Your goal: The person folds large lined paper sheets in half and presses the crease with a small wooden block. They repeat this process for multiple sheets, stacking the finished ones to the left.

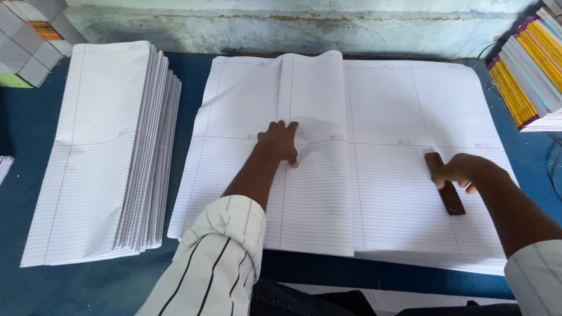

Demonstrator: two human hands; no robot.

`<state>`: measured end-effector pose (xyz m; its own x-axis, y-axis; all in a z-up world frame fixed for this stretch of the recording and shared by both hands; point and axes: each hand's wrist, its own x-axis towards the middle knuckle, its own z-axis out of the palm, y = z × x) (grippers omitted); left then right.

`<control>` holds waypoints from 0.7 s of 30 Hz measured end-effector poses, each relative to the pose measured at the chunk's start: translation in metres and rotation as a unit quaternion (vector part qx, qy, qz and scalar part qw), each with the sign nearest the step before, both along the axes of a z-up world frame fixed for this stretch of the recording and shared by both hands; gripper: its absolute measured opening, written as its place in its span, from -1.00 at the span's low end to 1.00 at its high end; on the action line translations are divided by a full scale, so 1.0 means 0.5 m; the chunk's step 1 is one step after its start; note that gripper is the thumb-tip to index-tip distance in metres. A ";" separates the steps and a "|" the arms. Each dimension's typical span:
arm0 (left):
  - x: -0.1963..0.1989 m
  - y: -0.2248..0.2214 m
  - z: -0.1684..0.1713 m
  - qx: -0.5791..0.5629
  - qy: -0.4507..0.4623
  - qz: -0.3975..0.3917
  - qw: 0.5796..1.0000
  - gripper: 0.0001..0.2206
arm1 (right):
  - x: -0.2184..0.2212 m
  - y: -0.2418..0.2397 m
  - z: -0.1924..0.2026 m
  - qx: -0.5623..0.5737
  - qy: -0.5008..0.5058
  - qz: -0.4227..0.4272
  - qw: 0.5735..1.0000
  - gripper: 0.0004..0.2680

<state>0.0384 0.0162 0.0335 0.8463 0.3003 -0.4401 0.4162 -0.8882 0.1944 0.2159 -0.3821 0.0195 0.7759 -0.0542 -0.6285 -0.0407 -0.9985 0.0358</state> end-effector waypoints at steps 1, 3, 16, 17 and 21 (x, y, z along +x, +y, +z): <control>0.000 -0.001 0.004 -0.002 0.004 0.000 1.000 -0.02 | 0.003 -0.006 -0.006 -0.002 0.005 -0.002 1.000 -0.50; 0.001 -0.005 0.010 -0.001 0.011 -0.003 1.000 0.00 | 0.005 -0.007 -0.020 -0.007 0.017 -0.005 1.000 -0.53; 0.027 -0.010 -0.015 0.009 0.035 -0.012 0.999 -0.03 | -0.069 0.199 0.024 0.150 -0.137 0.178 0.963 -0.76; 0.028 -0.009 -0.015 0.000 0.033 -0.004 0.999 -0.03 | -0.088 0.223 0.035 0.177 -0.149 0.189 0.954 -0.76; 0.026 -0.009 -0.011 0.007 0.043 -0.005 0.999 -0.02 | -0.167 0.296 0.084 0.294 -0.227 0.250 0.894 -0.65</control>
<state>0.0517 0.0115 0.0279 0.8084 0.2988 -0.5072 0.4217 -0.8951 0.1448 0.1324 -0.2341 0.0616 0.7924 0.6080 -0.0480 0.5399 -0.7359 -0.4086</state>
